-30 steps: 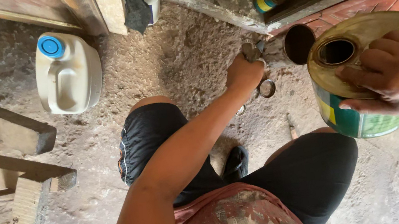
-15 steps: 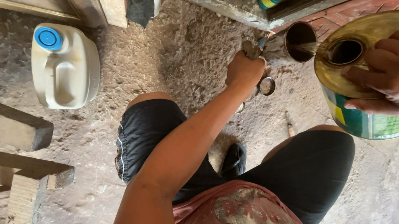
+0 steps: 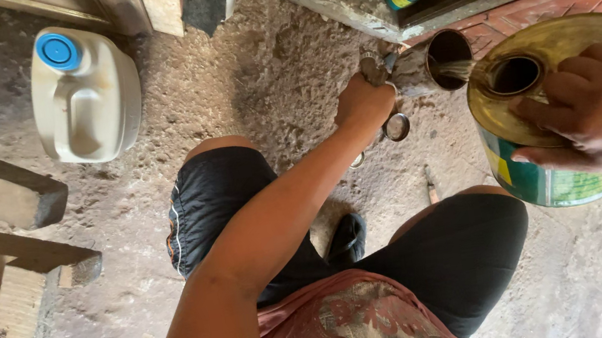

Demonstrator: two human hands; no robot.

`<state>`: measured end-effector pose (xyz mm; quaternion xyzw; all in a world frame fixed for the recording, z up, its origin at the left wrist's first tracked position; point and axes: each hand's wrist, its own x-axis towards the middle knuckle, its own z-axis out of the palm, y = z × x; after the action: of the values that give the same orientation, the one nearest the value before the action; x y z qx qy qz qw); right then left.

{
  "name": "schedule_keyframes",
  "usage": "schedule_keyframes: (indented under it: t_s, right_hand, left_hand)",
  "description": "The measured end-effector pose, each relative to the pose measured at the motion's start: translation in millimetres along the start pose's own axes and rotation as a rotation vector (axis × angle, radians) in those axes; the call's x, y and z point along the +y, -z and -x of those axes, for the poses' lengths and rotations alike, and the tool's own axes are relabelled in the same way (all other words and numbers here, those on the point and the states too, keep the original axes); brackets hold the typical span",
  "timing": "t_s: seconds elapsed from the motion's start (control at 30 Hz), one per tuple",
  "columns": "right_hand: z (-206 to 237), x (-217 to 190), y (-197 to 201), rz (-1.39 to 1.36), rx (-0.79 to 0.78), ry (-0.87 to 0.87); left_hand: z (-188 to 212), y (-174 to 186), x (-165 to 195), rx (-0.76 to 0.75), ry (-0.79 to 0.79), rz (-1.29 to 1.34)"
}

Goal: The person sits on the floor of a furniture workshop, wipes their hands and a small container with a blue cloth, opens a large can, and pours liquid from it into a small metal cup. They then pick up a spray gun and walk across the workshop carrying it.

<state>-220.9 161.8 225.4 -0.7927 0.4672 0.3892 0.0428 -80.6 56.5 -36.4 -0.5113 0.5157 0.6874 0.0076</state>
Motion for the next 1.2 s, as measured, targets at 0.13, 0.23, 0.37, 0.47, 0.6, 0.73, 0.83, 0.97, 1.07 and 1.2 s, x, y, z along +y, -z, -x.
schedule_keyframes:
  t_s: [0.13,0.23,0.37,0.47,0.6,0.73,0.83,0.97,1.07,1.2]
  right_hand:
    - [-1,1,-1,-0.021,0.046,0.016]
    - [-1,1,-2,-0.020,0.053,0.029]
    - [-4,0,-4,-0.022,0.066,0.020]
    - [-6,-1,-4,0.009,0.021,0.030]
    - [-9,-3,-3,0.037,-0.025,0.036]
    - [-9,-3,-6,0.069,-0.031,0.031]
    - [-9,-5,-9,0.093,-0.050,0.027]
    - [-8,-6,-16,0.072,0.071,0.025]
    - [-7,-9,-25,0.105,0.159,0.005]
    - [-8,-16,-47,0.003,0.426,-0.074]
  left_hand:
    - [0,-3,2,0.048,0.010,-0.022]
    - [-1,-3,2,0.040,0.024,-0.025]
    - [-1,-2,1,0.018,0.016,-0.021]
    - [-1,-2,-2,0.028,0.012,-0.029]
    - [-2,-4,-5,0.015,-0.008,-0.032]
    - [-4,-5,-5,0.026,0.008,-0.043]
    - [-4,-3,-5,0.003,0.007,-0.036]
    - [-5,0,-5,-0.008,0.002,0.037]
    - [-13,1,-7,0.055,-0.023,0.059]
    - [-33,5,-9,0.153,-0.071,0.111]
